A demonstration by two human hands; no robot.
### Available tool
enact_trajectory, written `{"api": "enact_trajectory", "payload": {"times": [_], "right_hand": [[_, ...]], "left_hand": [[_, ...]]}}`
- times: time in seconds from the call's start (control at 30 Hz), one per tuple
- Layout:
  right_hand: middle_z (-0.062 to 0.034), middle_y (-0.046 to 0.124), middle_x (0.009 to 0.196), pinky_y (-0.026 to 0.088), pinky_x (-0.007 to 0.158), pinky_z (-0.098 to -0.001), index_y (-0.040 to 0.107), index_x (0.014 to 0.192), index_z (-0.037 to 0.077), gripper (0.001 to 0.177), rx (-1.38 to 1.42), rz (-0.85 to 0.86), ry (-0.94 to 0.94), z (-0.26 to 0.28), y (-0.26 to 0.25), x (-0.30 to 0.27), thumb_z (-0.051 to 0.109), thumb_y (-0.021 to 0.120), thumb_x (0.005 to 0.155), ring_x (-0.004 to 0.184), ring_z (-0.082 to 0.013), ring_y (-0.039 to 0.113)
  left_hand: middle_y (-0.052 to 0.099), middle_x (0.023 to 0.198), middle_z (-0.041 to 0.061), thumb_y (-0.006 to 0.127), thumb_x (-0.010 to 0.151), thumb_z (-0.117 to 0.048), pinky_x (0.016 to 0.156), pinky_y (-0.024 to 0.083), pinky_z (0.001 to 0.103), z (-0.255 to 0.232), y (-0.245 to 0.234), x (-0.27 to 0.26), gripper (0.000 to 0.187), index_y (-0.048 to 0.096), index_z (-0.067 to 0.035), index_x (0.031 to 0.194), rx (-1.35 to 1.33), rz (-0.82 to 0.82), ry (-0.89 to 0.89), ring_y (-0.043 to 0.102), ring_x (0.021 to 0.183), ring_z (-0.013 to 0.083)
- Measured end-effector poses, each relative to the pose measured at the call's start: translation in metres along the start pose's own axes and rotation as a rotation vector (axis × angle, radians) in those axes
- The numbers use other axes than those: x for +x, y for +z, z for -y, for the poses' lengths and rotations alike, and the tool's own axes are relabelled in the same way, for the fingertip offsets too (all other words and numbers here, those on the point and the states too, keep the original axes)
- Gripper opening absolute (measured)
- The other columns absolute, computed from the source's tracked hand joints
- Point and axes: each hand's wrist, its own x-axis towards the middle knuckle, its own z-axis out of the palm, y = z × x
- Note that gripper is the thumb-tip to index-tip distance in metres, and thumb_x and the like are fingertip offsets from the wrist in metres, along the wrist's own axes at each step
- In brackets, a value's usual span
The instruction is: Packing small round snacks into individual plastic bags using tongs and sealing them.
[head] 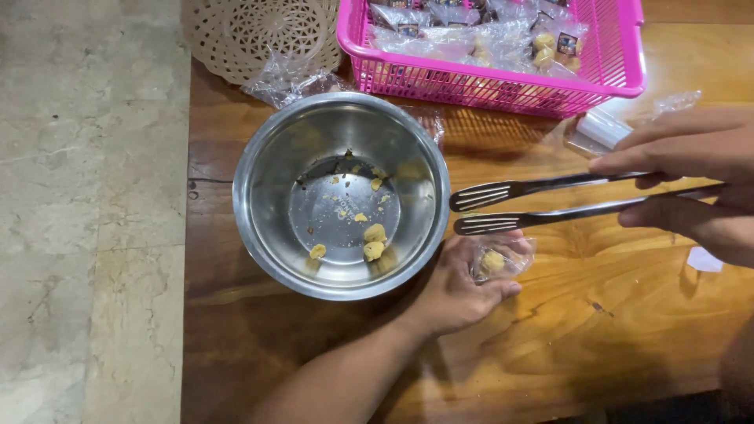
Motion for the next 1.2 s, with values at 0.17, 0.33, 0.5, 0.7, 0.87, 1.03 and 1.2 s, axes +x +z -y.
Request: {"api": "enact_trajectory", "payload": {"times": [0.17, 0.33, 0.5, 0.7, 0.87, 1.03, 1.2], "right_hand": [[-0.0061, 0.078, 0.101, 0.062, 0.074, -0.0275, 0.079, 0.113, 0.011, 0.047, -0.006, 0.021, 0.095, -0.033, 0.003, -0.034, 0.016, 0.082, 0.066, 0.078, -0.0191, 0.075], [-0.0049, 0.078, 0.099, 0.061, 0.07, -0.0242, 0.079, 0.11, 0.012, 0.044, 0.04, 0.012, 0.068, -0.038, 0.009, -0.046, 0.021, 0.082, 0.067, 0.076, -0.0153, 0.075], [-0.0063, 0.078, 0.096, 0.063, 0.071, -0.0242, 0.079, 0.111, 0.011, 0.045, 0.054, 0.007, 0.075, -0.043, 0.012, -0.052, 0.021, 0.081, 0.068, 0.075, -0.0163, 0.074], [-0.0071, 0.078, 0.095, 0.065, 0.072, -0.0245, 0.079, 0.11, 0.011, 0.044, 0.053, 0.006, 0.039, -0.048, 0.015, -0.051, 0.023, 0.08, 0.068, 0.076, -0.0175, 0.075], [-0.0063, 0.079, 0.099, 0.062, 0.069, -0.0239, 0.079, 0.111, 0.011, 0.047, 0.075, 0.01, 0.076, -0.06, 0.015, -0.058, 0.023, 0.081, 0.066, 0.075, -0.0166, 0.076], [-0.005, 0.079, 0.096, 0.062, 0.071, -0.0242, 0.079, 0.111, 0.012, 0.047, 0.052, 0.032, 0.057, -0.057, 0.016, -0.056, 0.026, 0.081, 0.066, 0.075, -0.0167, 0.075], [-0.0046, 0.078, 0.098, 0.06, 0.069, -0.0232, 0.079, 0.114, 0.012, 0.052, 0.056, 0.018, 0.106, -0.068, 0.015, -0.067, 0.025, 0.082, 0.064, 0.071, -0.0145, 0.074]], "left_hand": [[0.066, 0.121, 0.007, 0.075, 0.085, 0.0, 0.107, 0.053, 0.031, -0.015, 0.001, 0.003, 0.048, 0.052, -0.006, 0.128, -0.238, 0.012, -0.05, 0.065, 0.115, 0.0182], [0.059, 0.126, 0.004, 0.074, 0.087, -0.002, 0.112, 0.048, 0.031, -0.008, 0.001, 0.003, 0.052, 0.052, -0.009, 0.133, -0.144, 0.009, 0.014, 0.06, 0.123, 0.0173], [0.059, 0.117, 0.007, 0.076, 0.085, 0.002, 0.098, 0.061, 0.034, -0.021, -0.001, 0.004, 0.052, 0.052, -0.008, 0.129, -0.203, 0.023, -0.101, 0.063, 0.109, 0.0188], [0.058, 0.117, 0.007, 0.073, 0.085, 0.008, 0.102, 0.058, 0.032, -0.024, 0.0, 0.005, 0.05, 0.052, -0.008, 0.127, -0.166, 0.011, -0.107, 0.062, 0.111, 0.0184], [0.06, 0.111, 0.005, 0.075, 0.086, 0.005, 0.092, 0.057, 0.027, -0.025, 0.002, 0.005, 0.046, 0.055, -0.009, 0.125, -0.12, -0.035, -0.129, 0.062, 0.101, 0.015], [0.057, 0.113, 0.008, 0.07, 0.084, 0.012, 0.094, 0.061, 0.029, -0.027, 0.001, 0.006, 0.049, 0.054, -0.007, 0.126, -0.155, -0.005, -0.135, 0.062, 0.104, 0.0184], [0.066, 0.126, 0.013, 0.071, 0.085, 0.014, 0.083, 0.064, 0.031, -0.022, 0.002, 0.005, 0.053, 0.049, -0.007, 0.129, -0.231, 0.005, -0.177, 0.066, 0.101, 0.0186]]}}
